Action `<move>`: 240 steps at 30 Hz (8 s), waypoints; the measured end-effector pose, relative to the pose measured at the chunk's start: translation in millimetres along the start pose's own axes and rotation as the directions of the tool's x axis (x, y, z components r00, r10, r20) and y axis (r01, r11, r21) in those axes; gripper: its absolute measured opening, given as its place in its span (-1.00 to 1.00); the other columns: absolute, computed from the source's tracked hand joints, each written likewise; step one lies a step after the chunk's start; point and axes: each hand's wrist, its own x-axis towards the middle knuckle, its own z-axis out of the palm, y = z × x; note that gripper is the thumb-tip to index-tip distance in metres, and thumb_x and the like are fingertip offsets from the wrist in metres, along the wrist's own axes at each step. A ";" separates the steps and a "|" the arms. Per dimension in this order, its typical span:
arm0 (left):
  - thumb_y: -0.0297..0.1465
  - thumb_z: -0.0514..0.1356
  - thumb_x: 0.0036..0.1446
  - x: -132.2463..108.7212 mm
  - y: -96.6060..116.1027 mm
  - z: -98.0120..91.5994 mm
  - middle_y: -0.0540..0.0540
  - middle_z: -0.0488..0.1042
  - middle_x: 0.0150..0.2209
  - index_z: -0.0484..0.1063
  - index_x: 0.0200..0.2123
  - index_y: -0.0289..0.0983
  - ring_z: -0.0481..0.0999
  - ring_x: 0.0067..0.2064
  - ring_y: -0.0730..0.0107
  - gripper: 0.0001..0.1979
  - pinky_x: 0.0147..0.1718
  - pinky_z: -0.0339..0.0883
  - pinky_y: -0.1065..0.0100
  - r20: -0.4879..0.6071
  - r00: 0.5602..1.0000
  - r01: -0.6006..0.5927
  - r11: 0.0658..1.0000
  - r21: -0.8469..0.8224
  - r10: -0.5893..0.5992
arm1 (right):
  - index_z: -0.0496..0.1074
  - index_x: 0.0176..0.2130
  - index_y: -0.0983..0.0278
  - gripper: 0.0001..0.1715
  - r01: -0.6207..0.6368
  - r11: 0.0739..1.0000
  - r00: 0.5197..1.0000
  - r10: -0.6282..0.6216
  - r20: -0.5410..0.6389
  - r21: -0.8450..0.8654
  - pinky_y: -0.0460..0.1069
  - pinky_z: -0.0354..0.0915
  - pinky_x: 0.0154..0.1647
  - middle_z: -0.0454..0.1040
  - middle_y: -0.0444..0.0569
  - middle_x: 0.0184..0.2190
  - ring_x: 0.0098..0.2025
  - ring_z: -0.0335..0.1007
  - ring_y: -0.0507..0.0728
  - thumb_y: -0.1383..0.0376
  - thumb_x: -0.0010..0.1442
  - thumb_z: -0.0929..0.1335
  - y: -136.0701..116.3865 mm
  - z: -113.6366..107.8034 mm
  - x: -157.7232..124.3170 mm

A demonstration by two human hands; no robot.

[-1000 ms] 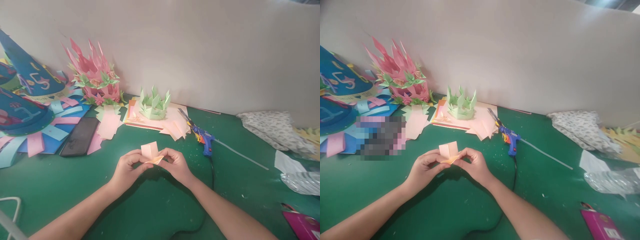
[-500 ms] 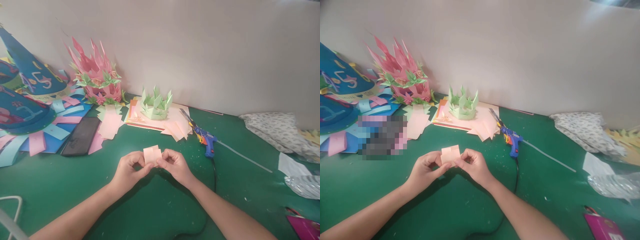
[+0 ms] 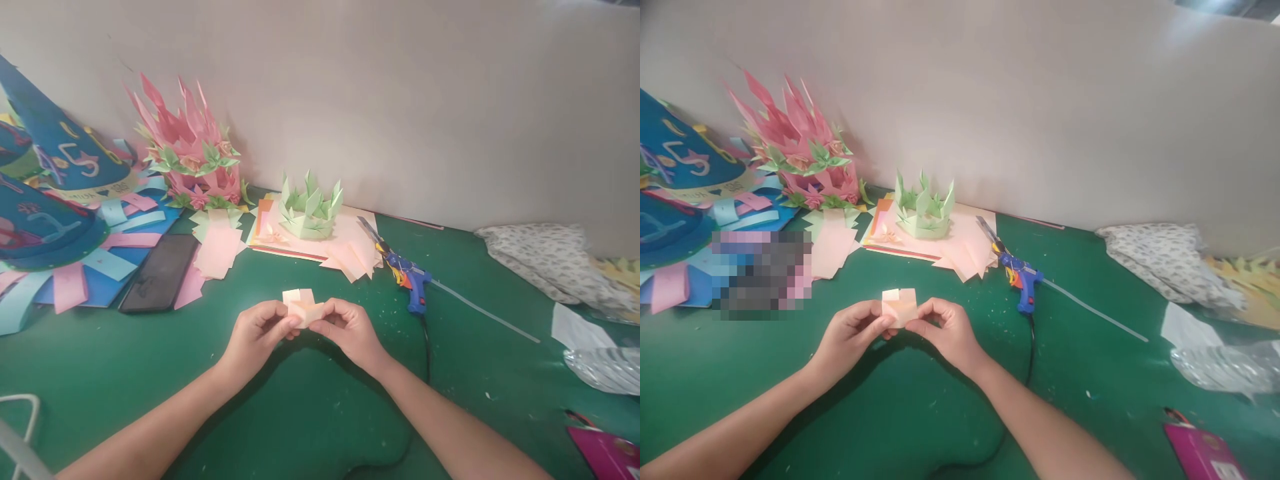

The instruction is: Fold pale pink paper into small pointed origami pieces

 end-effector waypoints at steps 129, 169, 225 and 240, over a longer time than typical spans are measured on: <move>-0.23 0.21 -0.02 2.6 3.0 3.7 0.08 0.30 -0.46 0.23 -0.54 -0.28 0.28 -0.46 0.57 -0.73 -0.45 0.18 0.50 0.122 0.967 0.252 0.883 -0.396 -0.222 | 0.22 -0.50 0.27 -0.65 0.000 0.994 0.999 0.005 0.045 -0.108 -0.11 0.14 -0.43 0.23 -0.17 -0.56 -0.48 0.17 0.00 0.10 0.18 0.25 -2.0 0.2 0.5; -0.18 0.10 0.08 2.0 -6.3 1.5 0.08 0.21 -0.58 0.23 -0.52 -0.29 0.16 -0.53 0.54 -0.70 -0.55 0.02 0.48 0.173 0.968 0.206 0.971 -0.121 -0.183 | 0.18 -0.59 0.29 -0.61 0.239 0.879 0.941 -0.104 0.323 -0.413 -0.12 0.08 -0.42 0.20 -0.20 -0.63 -0.51 0.15 -0.03 0.27 0.25 0.18 -5.8 -3.1 2.6; -0.16 0.21 -0.04 4.2 21.0 29.6 -0.05 0.49 -0.35 0.39 -0.29 -0.30 0.45 -0.37 0.39 -0.66 -0.41 0.28 0.43 0.110 0.939 0.340 0.817 -0.465 -0.327 | 0.45 -0.31 0.22 -0.83 0.113 0.989 0.978 -0.127 -0.164 -0.096 -0.01 0.34 -0.17 0.41 -0.04 -0.26 -0.23 0.36 0.09 0.42 0.05 0.32 -2.8 10.1 -32.9; -0.12 0.21 -0.06 2.0 15.7 42.4 -0.06 0.50 -0.39 0.42 -0.29 -0.30 0.45 -0.39 0.38 -0.62 -0.39 0.29 0.41 0.087 0.925 0.354 0.752 -0.556 -0.370 | 0.47 -0.33 0.22 -0.82 0.080 0.997 0.984 -0.077 -0.162 0.014 -0.03 0.34 -0.21 0.39 -0.08 -0.31 -0.28 0.36 0.07 0.26 -0.03 0.43 5.1 5.8 -30.1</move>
